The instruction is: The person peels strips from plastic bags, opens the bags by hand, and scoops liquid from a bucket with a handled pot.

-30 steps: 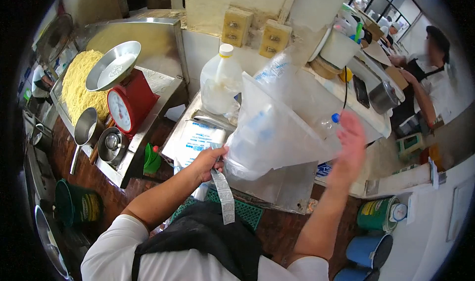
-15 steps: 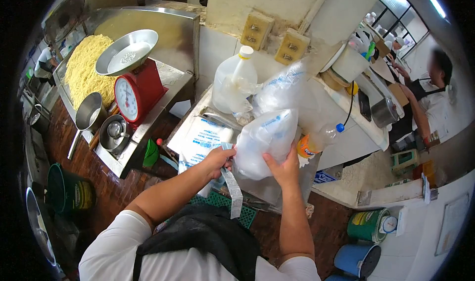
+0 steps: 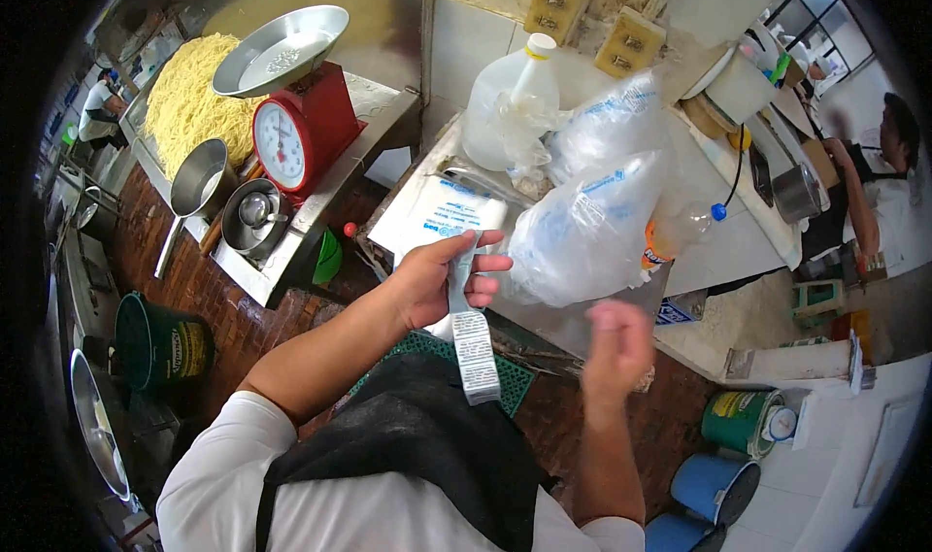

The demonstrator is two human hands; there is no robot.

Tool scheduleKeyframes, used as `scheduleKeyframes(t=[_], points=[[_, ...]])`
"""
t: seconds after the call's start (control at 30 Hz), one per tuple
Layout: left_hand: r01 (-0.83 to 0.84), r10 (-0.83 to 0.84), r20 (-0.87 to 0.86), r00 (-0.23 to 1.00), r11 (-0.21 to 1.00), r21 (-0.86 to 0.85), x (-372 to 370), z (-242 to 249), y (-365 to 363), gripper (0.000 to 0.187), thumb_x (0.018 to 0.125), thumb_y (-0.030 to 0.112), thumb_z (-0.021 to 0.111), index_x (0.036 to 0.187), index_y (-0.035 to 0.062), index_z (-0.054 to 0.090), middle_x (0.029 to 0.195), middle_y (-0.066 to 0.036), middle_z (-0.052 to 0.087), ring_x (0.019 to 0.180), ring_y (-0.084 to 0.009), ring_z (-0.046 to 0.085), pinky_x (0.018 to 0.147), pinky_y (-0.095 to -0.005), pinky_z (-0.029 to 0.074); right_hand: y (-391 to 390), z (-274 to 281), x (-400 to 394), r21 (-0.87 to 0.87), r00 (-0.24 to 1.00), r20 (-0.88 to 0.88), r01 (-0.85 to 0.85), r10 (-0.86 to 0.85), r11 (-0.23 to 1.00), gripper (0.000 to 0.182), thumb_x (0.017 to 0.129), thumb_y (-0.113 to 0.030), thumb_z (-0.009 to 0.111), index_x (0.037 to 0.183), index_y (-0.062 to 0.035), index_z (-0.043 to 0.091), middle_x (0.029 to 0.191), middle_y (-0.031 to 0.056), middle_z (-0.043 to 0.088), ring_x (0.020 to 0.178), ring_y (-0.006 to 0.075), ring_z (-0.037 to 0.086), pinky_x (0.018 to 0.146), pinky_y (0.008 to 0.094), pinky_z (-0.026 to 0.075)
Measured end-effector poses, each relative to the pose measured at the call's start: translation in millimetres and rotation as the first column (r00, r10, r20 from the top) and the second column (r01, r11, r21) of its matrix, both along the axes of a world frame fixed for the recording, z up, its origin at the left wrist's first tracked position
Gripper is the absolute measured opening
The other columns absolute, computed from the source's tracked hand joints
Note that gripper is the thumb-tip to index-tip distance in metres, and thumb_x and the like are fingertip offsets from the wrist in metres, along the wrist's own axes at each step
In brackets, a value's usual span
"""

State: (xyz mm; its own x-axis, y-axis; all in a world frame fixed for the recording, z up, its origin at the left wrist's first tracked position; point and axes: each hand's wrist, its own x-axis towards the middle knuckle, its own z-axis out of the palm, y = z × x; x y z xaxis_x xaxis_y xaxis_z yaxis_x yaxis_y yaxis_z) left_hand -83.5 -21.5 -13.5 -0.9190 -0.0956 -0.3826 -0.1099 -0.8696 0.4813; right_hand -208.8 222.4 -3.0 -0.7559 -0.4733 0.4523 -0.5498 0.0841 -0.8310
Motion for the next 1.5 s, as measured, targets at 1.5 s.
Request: scheduleKeyframes(t=[1.5], points=[[0.018, -0.008, 0.028, 1.0, 0.936, -0.352, 42, 6, 16, 0.02, 0.093, 0.024, 0.061, 0.099, 0.0049, 0.066, 0.087, -0.004, 0.068, 0.076, -0.0121, 0.066, 0.068, -0.0265, 0.054, -79, 56, 95, 0.499, 0.825, -0.513, 0.061, 0.238, 0.864, 0.017, 0.074, -0.011, 0.074, 0.09, -0.0105, 0.07, 0.098, 0.0048, 0.064, 0.091, 0.0262, 0.062, 0.078, 0.0394, 0.047]])
